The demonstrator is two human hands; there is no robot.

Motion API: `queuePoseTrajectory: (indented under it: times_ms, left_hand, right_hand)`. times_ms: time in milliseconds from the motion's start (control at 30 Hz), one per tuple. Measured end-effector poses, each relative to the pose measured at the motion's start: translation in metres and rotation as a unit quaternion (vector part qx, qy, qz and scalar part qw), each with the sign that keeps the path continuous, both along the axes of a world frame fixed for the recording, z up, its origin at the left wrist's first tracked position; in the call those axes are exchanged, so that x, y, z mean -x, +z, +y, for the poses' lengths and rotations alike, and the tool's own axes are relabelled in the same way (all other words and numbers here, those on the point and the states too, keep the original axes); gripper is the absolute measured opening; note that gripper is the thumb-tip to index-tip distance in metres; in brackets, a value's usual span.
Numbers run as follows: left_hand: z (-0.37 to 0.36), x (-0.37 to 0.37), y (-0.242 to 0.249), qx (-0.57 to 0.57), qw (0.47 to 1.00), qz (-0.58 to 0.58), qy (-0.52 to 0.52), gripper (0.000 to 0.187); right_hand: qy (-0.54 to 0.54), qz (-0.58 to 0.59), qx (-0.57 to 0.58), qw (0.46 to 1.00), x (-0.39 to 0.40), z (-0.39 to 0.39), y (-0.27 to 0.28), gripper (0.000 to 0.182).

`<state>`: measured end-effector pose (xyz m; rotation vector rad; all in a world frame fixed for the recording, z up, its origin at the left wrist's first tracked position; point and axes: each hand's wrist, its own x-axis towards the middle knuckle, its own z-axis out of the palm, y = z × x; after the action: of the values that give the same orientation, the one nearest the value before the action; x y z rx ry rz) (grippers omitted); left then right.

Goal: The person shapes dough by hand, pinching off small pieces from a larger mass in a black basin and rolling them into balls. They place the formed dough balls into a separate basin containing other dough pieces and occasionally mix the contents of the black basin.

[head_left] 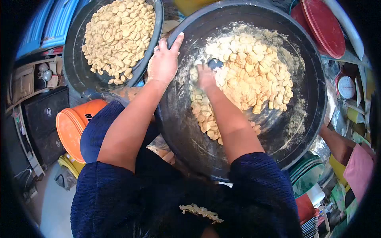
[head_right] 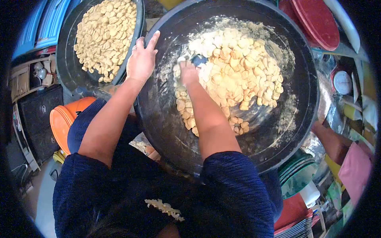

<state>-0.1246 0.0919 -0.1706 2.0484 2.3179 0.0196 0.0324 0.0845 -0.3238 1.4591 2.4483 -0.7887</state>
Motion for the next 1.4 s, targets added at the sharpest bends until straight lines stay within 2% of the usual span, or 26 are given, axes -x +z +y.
queuePoseTrajectory:
  times_ms: [33, 167, 200, 233, 300, 333, 400, 433, 467, 500, 533, 567, 633, 667, 733, 767, 833, 900, 967, 1033, 1067, 1100, 1167, 1233, 1300, 1400]
  left_hand:
    - [0.0, 0.001, 0.002, -0.006, 1.0, 0.005, 0.0, 0.058]
    - [0.001, 0.004, 0.001, 0.006, 1.0, -0.012, -0.003, 0.059]
    - [0.001, 0.001, 0.007, 0.033, 0.999, -0.038, 0.013, 0.057]
    - [0.002, 0.002, 0.008, 0.025, 0.999, -0.042, 0.009, 0.057]
    - [-0.004, 0.002, -0.001, -0.088, 0.995, 0.014, -0.054, 0.049]
    - [-0.01, -0.002, 0.004, -0.099, 0.993, -0.005, -0.066, 0.046]
    - [-0.027, -0.024, -0.004, -0.146, 0.977, -0.111, -0.108, 0.038]
    - [-0.031, -0.039, 0.004, -0.012, 0.945, -0.302, -0.126, 0.038]
    - [-0.046, -0.066, 0.009, 0.189, 0.74, -0.644, 0.043, 0.045]
    - [-0.066, -0.083, 0.047, 0.305, 0.637, -0.699, 0.111, 0.052]
    - [-0.085, -0.099, 0.043, 0.338, 0.412, -0.84, 0.098, 0.055]
    - [-0.105, -0.104, 0.071, 0.316, 0.371, -0.869, 0.09, 0.056]
    - [-0.124, -0.106, 0.104, 0.319, 0.318, -0.891, 0.064, 0.048]
    - [-0.127, -0.106, 0.117, 0.324, 0.32, -0.888, 0.06, 0.048]
    - [-0.13, -0.106, 0.136, 0.363, 0.404, -0.84, -0.002, 0.048]
    - [-0.132, -0.106, 0.141, 0.365, 0.405, -0.838, -0.006, 0.048]
    - [-0.131, -0.106, 0.152, 0.398, 0.38, -0.832, -0.071, 0.054]
    - [-0.138, -0.113, 0.172, 0.413, 0.367, -0.831, -0.07, 0.057]
    - [-0.149, -0.126, 0.196, 0.354, 0.378, -0.855, -0.026, 0.048]
    - [-0.144, -0.13, 0.187, 0.348, 0.399, -0.848, -0.027, 0.043]
    - [-0.14, -0.13, 0.179, 0.322, 0.414, -0.851, -0.026, 0.037]
    - [-0.137, -0.132, 0.172, 0.296, 0.427, -0.854, -0.024, 0.033]
    - [-0.135, -0.137, 0.169, 0.294, 0.419, -0.858, -0.031, 0.029]
    - [-0.13, -0.14, 0.168, 0.298, 0.415, -0.859, -0.028, 0.028]
    - [-0.127, -0.137, 0.169, 0.319, 0.425, -0.846, -0.031, 0.028]
    - [-0.124, -0.134, 0.165, 0.33, 0.393, -0.858, -0.015, 0.029]
  right_hand:
    - [0.076, 0.061, 0.065, 0.993, -0.004, -0.009, 0.007, 0.08]
    - [0.044, 0.259, 0.118, 0.958, -0.035, -0.052, 0.024, 0.066]
    - [-0.099, 0.379, 0.261, 0.882, -0.042, -0.06, 0.046, 0.061]
    - [-0.234, 0.481, 0.387, 0.751, -0.048, -0.066, 0.072, 0.058]
    - [-0.286, 0.452, 0.352, 0.768, -0.063, -0.083, 0.123, 0.058]
    - [-0.315, 0.491, 0.364, 0.726, -0.071, -0.089, 0.145, 0.06]
    - [-0.347, 0.541, 0.361, 0.676, -0.084, -0.099, 0.184, 0.067]
    - [-0.349, 0.542, 0.353, 0.678, -0.087, -0.105, 0.207, 0.067]
    - [-0.378, 0.582, 0.35, 0.629, -0.09, -0.111, 0.231, 0.066]
    - [-0.404, 0.621, 0.347, 0.576, -0.091, -0.117, 0.255, 0.064]
    - [-0.378, 0.654, 0.371, 0.541, -0.096, -0.122, 0.276, 0.06]
    - [-0.376, 0.658, 0.367, 0.54, -0.104, -0.128, 0.289, 0.06]
    - [-0.334, 0.522, 0.259, 0.741, -0.119, -0.138, 0.308, 0.054]
    - [-0.34, 0.484, 0.178, 0.786, -0.123, -0.146, 0.317, 0.047]
    - [-0.339, 0.495, 0.121, 0.791, -0.135, -0.153, 0.324, 0.045]
    - [-0.334, 0.504, 0.068, 0.794, -0.141, -0.155, 0.327, 0.044]
    - [-0.357, 0.472, 0.124, 0.797, -0.152, -0.159, 0.348, 0.039]
    - [-0.305, 0.6, 0.136, 0.727, -0.156, -0.162, 0.351, 0.036]
    - [-0.233, 0.602, 0.072, 0.761, -0.157, -0.161, 0.357, 0.033]
    - [-0.297, 0.586, 0.177, 0.733, -0.157, -0.163, 0.368, 0.033]
    - [-0.32, 0.567, 0.064, 0.756, -0.157, -0.159, 0.366, 0.032]
    - [-0.332, 0.527, 0.075, 0.778, -0.168, -0.153, 0.368, 0.027]
    - [-0.344, 0.575, 0.052, 0.74, -0.178, -0.143, 0.367, 0.02]
    - [-0.374, 0.499, 0.055, 0.78, -0.185, -0.141, 0.377, 0.014]
    - [-0.321, 0.46, -0.079, 0.824, -0.188, -0.139, 0.374, 0.013]
    - [-0.333, 0.509, -0.229, 0.76, -0.192, -0.133, 0.379, 0.012]
